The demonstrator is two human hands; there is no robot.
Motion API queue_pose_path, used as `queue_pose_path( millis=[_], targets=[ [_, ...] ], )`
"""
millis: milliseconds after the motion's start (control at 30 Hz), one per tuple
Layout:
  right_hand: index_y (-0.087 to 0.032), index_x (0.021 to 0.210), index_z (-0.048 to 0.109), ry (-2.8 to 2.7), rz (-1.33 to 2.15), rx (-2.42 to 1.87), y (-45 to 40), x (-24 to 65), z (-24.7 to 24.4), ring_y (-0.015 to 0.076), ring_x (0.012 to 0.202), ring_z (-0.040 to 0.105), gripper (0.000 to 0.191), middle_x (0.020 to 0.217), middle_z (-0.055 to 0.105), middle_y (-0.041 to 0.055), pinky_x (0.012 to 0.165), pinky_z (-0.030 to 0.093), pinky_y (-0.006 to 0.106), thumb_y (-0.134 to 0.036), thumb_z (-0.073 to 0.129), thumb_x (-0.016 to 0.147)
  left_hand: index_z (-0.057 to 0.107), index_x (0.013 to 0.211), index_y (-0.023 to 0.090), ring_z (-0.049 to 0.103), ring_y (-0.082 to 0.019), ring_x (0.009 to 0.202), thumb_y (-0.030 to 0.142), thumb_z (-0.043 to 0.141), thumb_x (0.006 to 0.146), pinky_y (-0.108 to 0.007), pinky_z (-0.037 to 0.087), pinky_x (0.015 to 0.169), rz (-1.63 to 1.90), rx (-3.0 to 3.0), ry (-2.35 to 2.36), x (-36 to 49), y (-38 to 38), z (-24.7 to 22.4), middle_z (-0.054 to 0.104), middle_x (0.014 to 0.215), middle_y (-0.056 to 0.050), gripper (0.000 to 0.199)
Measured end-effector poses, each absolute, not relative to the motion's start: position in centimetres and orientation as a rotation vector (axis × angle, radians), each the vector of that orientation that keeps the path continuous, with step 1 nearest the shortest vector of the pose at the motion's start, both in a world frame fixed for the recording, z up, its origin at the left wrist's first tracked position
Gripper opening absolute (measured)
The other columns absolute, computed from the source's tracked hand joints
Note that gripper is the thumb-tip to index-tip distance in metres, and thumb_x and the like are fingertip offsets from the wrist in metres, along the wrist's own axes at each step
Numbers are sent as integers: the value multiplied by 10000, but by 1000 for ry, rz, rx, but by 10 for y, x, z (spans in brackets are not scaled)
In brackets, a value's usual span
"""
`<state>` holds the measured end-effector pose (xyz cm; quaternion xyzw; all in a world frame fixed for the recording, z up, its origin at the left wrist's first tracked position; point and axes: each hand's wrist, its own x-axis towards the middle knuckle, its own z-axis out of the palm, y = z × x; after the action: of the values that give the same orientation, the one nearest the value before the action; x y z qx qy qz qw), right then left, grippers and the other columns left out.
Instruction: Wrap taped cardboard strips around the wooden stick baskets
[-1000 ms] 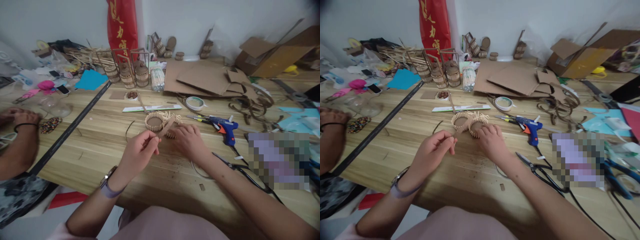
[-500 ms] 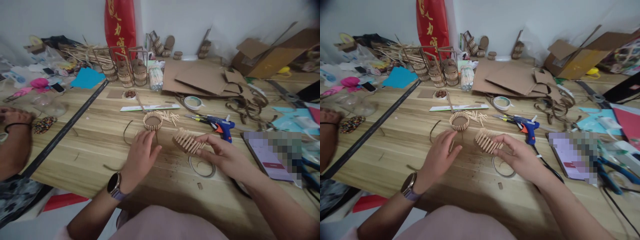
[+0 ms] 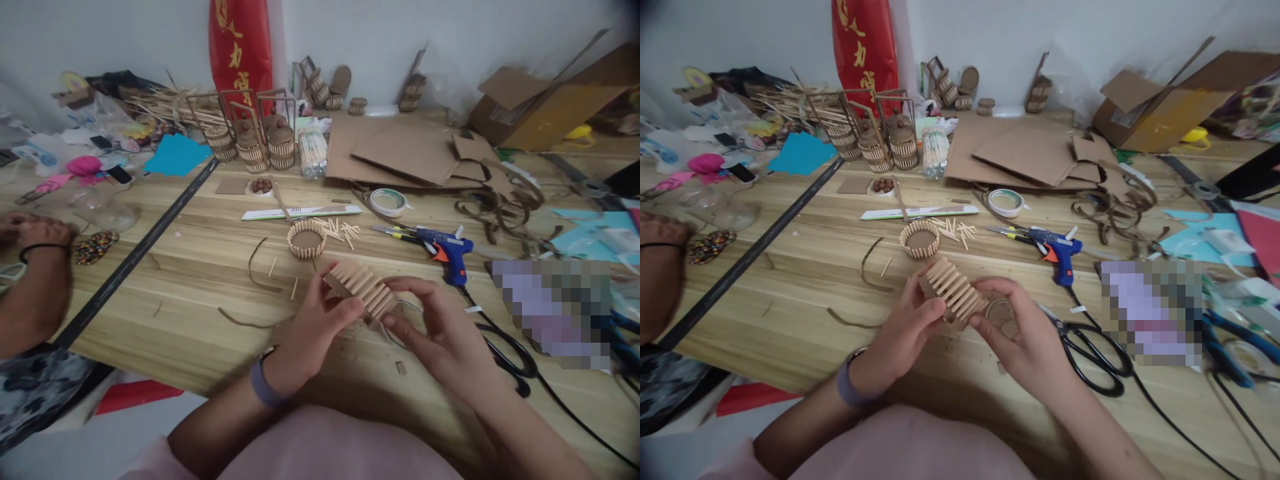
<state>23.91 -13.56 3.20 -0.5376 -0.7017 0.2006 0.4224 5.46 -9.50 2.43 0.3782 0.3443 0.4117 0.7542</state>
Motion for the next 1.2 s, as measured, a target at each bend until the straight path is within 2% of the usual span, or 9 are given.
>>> queue_pose_path(
  millis=[67,167,333,567,767,933,1067,1200],
  targets=[
    [-270,1100,574,-1876,114,-1307,-139,238,36,226,1001,640,249,1063,667,63,883,517,416,-212,648,870,374,1355,255,616,-211,1085,314,780,751,-336,517,908,947,915,808,55,-95,27,592,1241,-79,730],
    [-276,1026,629,-2011,-124,-1192,-142,235,44,213,908,632,214,988,670,50,899,484,448,-159,664,850,333,1380,256,627,-217,1066,288,779,738,-346,536,894,956,979,859,54,-97,30,599,1206,-79,782],
    [-262,888,713,-2037,-144,-1187,-143,232,43,196,812,619,138,883,684,44,756,496,378,-164,616,874,336,1375,278,619,-216,1083,299,778,745,-341,548,894,965,994,854,54,-99,31,584,1240,-74,769],
    [-297,772,754,-2065,-187,-1292,-149,238,26,212,775,632,273,790,703,41,788,503,415,-199,531,896,348,1355,265,622,-211,1068,291,771,735,-330,552,888,1030,975,856,52,-100,32,578,1242,-75,751],
    [-275,792,712,-2063,-182,-1192,-148,234,34,190,720,658,261,772,713,29,773,525,406,-75,549,829,338,1360,280,627,-213,1078,314,745,766,-333,545,896,1036,982,840,52,-101,33,592,1236,-65,720],
    [-264,804,680,-2090,-177,-1179,-150,231,40,173,678,676,201,759,725,19,782,537,392,-97,582,858,342,1348,277,628,-211,1069,292,762,740,-337,541,911,1070,983,858,54,-102,37,563,1249,-69,739],
    [-272,922,632,-2079,-204,-1130,-148,230,39,176,698,672,194,779,726,11,770,533,389,-88,607,867,347,1344,269,628,-201,1058,255,777,727,-342,536,936,1089,988,841,55,-105,37,527,1277,-78,753],
    [-223,953,614,-2043,-237,-1025,-143,227,39,163,672,641,168,773,701,28,735,523,374,-71,581,889,346,1347,261,623,-206,1062,242,773,731,-357,543,924,1072,998,841,55,-107,35,528,1272,-79,749]
  ],
)
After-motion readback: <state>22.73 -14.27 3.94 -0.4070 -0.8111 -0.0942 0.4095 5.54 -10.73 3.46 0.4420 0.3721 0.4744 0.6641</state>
